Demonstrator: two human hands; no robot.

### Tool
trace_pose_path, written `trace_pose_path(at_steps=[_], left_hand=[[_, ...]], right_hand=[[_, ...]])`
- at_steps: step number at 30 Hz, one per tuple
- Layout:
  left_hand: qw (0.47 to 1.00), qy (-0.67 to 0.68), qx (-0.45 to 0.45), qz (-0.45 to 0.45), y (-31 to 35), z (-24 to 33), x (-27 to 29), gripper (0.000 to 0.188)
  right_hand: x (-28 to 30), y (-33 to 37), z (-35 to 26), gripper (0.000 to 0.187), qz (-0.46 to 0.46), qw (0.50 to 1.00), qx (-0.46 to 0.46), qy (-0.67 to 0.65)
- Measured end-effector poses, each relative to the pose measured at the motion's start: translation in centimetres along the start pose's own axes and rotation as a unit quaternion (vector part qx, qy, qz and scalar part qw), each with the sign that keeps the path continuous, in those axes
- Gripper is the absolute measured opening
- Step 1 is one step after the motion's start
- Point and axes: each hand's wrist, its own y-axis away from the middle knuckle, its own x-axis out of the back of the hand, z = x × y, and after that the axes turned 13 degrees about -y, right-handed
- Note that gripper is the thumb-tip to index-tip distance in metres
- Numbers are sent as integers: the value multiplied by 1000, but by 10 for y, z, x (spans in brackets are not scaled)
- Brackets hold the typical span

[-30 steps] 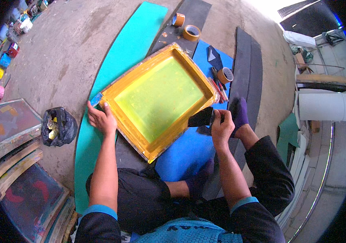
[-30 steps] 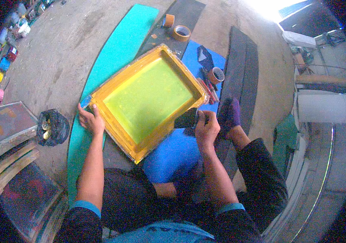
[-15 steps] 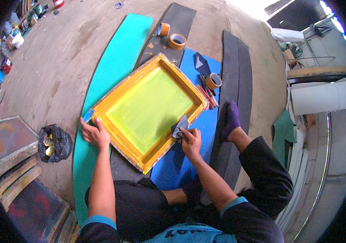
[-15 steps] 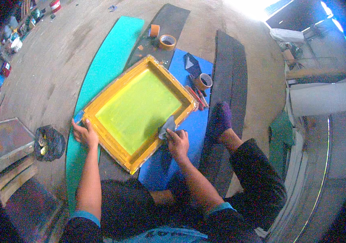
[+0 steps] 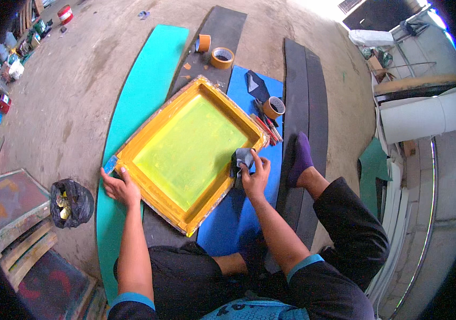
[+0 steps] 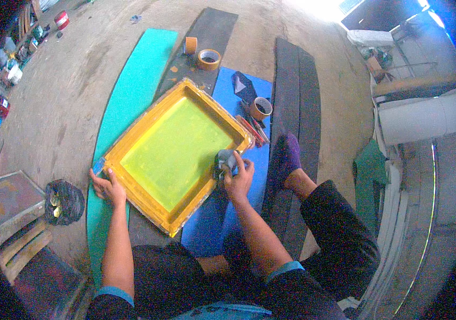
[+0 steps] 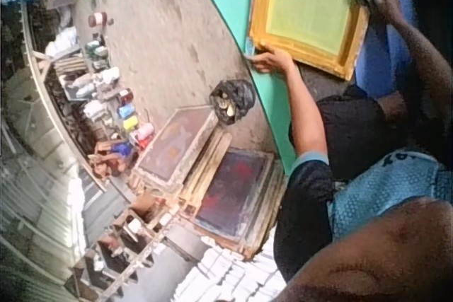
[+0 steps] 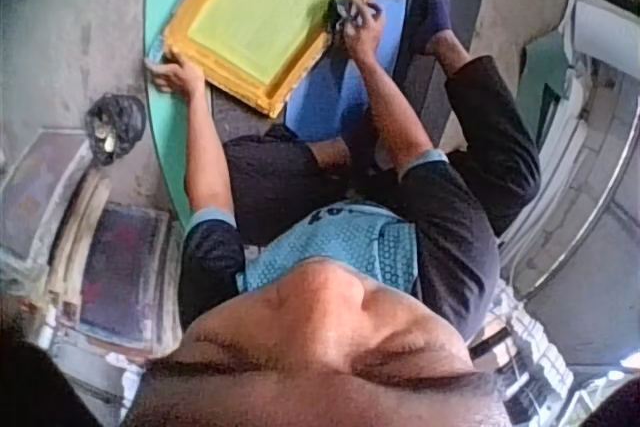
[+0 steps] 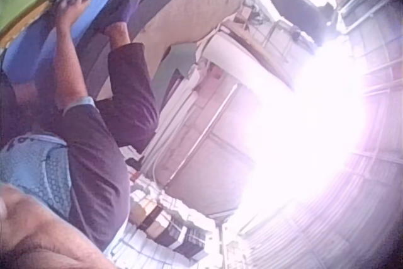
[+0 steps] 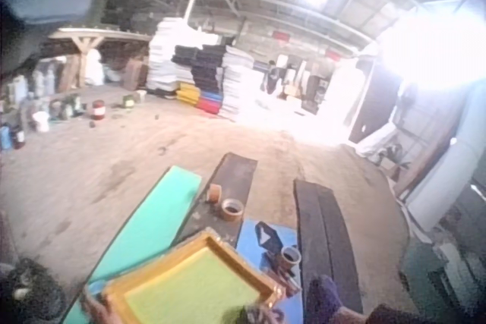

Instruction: The person sits on the floor and applies masking tape to the edges of a yellow screen-printing frame, then wipes the frame's surface with a cloth. The person uses a utility knife to cut the tape and smooths it along the frame edges.

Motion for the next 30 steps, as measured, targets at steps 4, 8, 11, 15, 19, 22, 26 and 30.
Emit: trace_pose_path(at_steps=[4, 8, 11, 15, 19, 22, 26, 30], left_hand=[[1000, 2, -4, 17, 1, 4, -1, 77], [1000, -3, -8, 22, -1, 0, -2, 77], [1000, -5, -6, 7, -1, -2, -1, 76], [1000, -3, -3, -2, 1, 5, 2, 77], [1000, -9, 4, -8, 0, -1, -1, 78], [1000, -11, 3, -2, -1, -4, -5, 79], [1000, -4, -23, 18, 1, -2, -4, 80], [1000, -10, -16, 10, 4, -7, 2, 80]], right_hand=[[1, -4, 24, 18, -38, 998, 53, 23], [-7, -1, 26, 12, -24, 999, -21, -29], [-7, -13, 25, 12, -28, 999, 18, -3], [-9, -33, 36, 12, 0, 999, 37, -7], [-3, -10, 31, 13, -63, 995, 78, -2], [1, -13, 31, 13, -72, 995, 69, -3], [-6, -56, 54, 9, 9, 999, 40, -3], [-4, -43, 52, 25, -7, 1000, 16, 12]])
